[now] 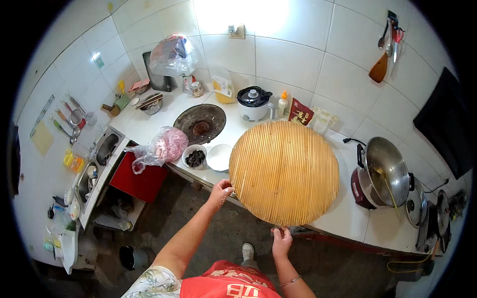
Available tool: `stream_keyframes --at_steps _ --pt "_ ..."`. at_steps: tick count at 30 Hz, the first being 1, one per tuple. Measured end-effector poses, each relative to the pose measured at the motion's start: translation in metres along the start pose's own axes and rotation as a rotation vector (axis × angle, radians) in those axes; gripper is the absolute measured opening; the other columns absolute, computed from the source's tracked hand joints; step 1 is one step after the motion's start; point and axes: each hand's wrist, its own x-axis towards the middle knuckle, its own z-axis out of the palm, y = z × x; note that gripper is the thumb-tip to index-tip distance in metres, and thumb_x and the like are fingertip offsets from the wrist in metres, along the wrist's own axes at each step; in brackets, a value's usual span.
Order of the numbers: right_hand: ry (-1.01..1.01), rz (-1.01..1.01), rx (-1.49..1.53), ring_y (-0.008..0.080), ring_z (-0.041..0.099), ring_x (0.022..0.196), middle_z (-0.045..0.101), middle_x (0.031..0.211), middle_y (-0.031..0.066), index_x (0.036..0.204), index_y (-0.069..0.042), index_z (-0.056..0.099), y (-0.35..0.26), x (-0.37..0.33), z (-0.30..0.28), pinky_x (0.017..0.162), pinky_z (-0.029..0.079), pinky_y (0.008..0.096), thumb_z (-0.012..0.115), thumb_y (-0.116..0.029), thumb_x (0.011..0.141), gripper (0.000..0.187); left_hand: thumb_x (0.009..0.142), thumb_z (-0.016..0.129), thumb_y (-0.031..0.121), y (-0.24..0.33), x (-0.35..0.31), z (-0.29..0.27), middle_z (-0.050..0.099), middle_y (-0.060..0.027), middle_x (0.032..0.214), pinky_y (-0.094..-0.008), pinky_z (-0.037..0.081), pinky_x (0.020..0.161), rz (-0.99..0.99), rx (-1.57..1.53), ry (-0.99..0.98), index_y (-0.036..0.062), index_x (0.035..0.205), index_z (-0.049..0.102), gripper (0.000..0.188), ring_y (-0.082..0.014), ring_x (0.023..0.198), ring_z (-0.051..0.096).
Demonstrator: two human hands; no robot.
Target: The person kneads a large mass of dough in a white bowl using both hands, repeatedly folding and pressing it. They then move to the sink and wash several bowls and plates under running water, rinsing them before placing them aside.
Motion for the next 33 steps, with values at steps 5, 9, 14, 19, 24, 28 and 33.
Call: stream_keyframes --at_steps 5,9,14,19,24,28,33 --pt "0.002 0.054 0.032 0.0147 0.057 0.092 0.058 0.097 0.0056 0.101 0.002 0.055 0.055 -0.001 0.008 0.081 0.045 0.0261 0.061 -0.005 0.083 0.020 0.078 0.066 0.010 -0.005 -0.009 -0.025 0.061 -0.0076 0.095 -0.0278 0.047 0.078 -0.049 -0.034 0.055 -0.0026 0.105 0.055 0.032 -0.0147 0.086 0.058" --pt "0.011 0.318 -0.016 0.0145 0.055 0.096 0.058 0.100 0.0049 0.102 -0.001 0.058 0.088 -0.007 0.034 0.085 0.044 0.0267 0.064 -0.006 0.081 0.022 0.077 0.069 0.012 0.001 -0.026 -0.069 0.061 -0.0075 0.095 -0.0271 0.047 0.078 -0.099 -0.030 0.154 -0.0031 0.104 0.056 0.034 -0.0146 0.086 0.058" --pt "-0.126 0.193 -0.085 0.0134 0.055 0.091 0.060 0.098 0.0047 0.103 -0.001 0.059 0.061 -0.005 0.110 0.084 0.043 0.0262 0.062 -0.009 0.083 0.022 0.078 0.068 0.018 0.005 -0.037 -0.127 0.061 -0.0022 0.093 -0.0231 0.044 0.069 -0.163 -0.031 0.201 0.0010 0.104 0.058 0.033 -0.0093 0.081 0.055" --pt "-0.171 0.044 -0.056 0.0091 0.054 0.083 0.060 0.091 0.0017 0.099 -0.002 0.061 0.021 -0.013 0.187 0.074 0.043 0.0222 0.060 -0.009 0.083 0.018 0.078 0.070 0.019 0.021 -0.031 -0.164 0.062 -0.0020 0.090 -0.0215 0.041 0.063 -0.171 -0.050 0.134 0.0019 0.104 0.058 0.033 -0.0071 0.076 0.054" --pt "-0.200 0.110 -0.061 0.0070 0.052 0.074 0.061 0.088 0.0001 0.102 -0.005 0.062 0.029 0.010 0.238 0.062 0.038 0.0194 0.058 -0.018 0.086 0.020 0.077 0.070 0.023 0.018 -0.022 -0.198 0.062 -0.0007 0.092 -0.0224 0.041 0.065 -0.208 -0.091 0.106 0.0044 0.103 0.059 0.034 -0.0079 0.079 0.055" --pt "-0.118 0.345 0.023 0.0112 0.052 0.083 0.062 0.093 0.0019 0.107 -0.008 0.057 0.008 0.036 0.280 0.074 0.038 0.0286 0.061 -0.032 0.084 0.033 0.077 0.070 0.026 0.018 -0.022 -0.226 0.061 0.0005 0.092 -0.0238 0.042 0.066 -0.300 -0.082 0.126 0.0065 0.103 0.060 0.034 -0.0081 0.082 0.055" --pt "-0.090 0.468 0.100 0.0168 0.050 0.090 0.059 0.104 0.0066 0.119 -0.010 0.047 0.022 0.080 0.302 0.079 0.037 0.0332 0.059 -0.041 0.083 0.049 0.077 0.070 0.026 0.020 -0.008 -0.253 0.061 0.0004 0.094 -0.0228 0.042 0.065 -0.314 -0.080 0.149 0.0063 0.106 0.058 0.037 -0.0078 0.081 0.055"
